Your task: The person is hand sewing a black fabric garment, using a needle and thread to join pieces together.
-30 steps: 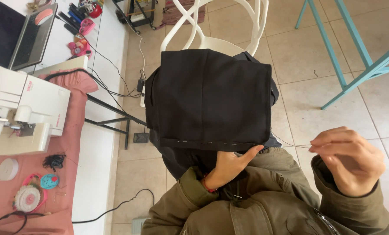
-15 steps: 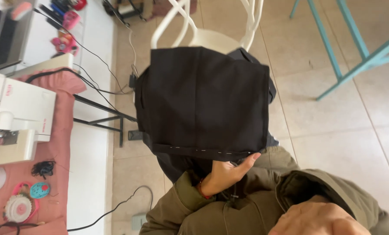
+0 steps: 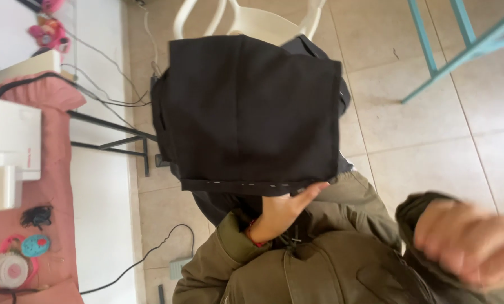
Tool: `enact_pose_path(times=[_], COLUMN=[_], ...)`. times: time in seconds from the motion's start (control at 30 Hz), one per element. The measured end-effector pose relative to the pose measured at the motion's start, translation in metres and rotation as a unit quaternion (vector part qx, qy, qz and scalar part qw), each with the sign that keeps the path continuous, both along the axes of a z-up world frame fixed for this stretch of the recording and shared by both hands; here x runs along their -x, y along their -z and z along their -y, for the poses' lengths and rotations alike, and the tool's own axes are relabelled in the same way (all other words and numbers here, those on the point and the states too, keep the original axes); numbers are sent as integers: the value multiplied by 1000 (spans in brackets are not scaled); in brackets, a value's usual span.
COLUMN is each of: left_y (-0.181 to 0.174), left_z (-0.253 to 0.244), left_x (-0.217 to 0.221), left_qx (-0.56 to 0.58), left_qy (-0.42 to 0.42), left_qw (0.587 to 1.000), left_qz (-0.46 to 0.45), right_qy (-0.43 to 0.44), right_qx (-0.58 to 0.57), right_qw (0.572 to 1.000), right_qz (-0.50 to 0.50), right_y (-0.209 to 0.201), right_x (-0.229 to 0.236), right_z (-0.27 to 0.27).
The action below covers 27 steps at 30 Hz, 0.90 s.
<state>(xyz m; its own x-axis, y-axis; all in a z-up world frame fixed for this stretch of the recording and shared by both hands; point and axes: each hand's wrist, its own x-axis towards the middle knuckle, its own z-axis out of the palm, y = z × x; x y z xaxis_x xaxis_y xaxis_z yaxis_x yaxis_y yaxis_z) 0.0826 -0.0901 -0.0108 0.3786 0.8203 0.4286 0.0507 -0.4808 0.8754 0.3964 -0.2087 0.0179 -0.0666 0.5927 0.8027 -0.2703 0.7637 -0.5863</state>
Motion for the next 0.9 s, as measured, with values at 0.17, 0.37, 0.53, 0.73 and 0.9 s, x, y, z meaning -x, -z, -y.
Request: enact_pose_path(times=[0.17, 0.37, 0.53, 0.73, 0.9], left_y=[-7, 6, 9, 66, 116], left_z=[2, 6, 8, 13, 13], left_x=[0, 9, 3, 20, 40], left_qx=[218, 219, 242, 354, 700], left_qy=[66, 61, 47, 151, 309], left_qw=[963, 969, 965, 899, 205], left_qz=[144, 98, 91, 211, 610], right_qy=[316, 324, 238, 246, 253], right_qx=[28, 97, 92, 100, 103], right_qw=[948, 918, 960, 951, 944], right_qz=[29, 206, 116, 157, 186], right_y=[20, -22, -23, -39, -51], right_x=[4, 58, 64, 58, 50], right_z=[-58, -80, -75, -66, -63])
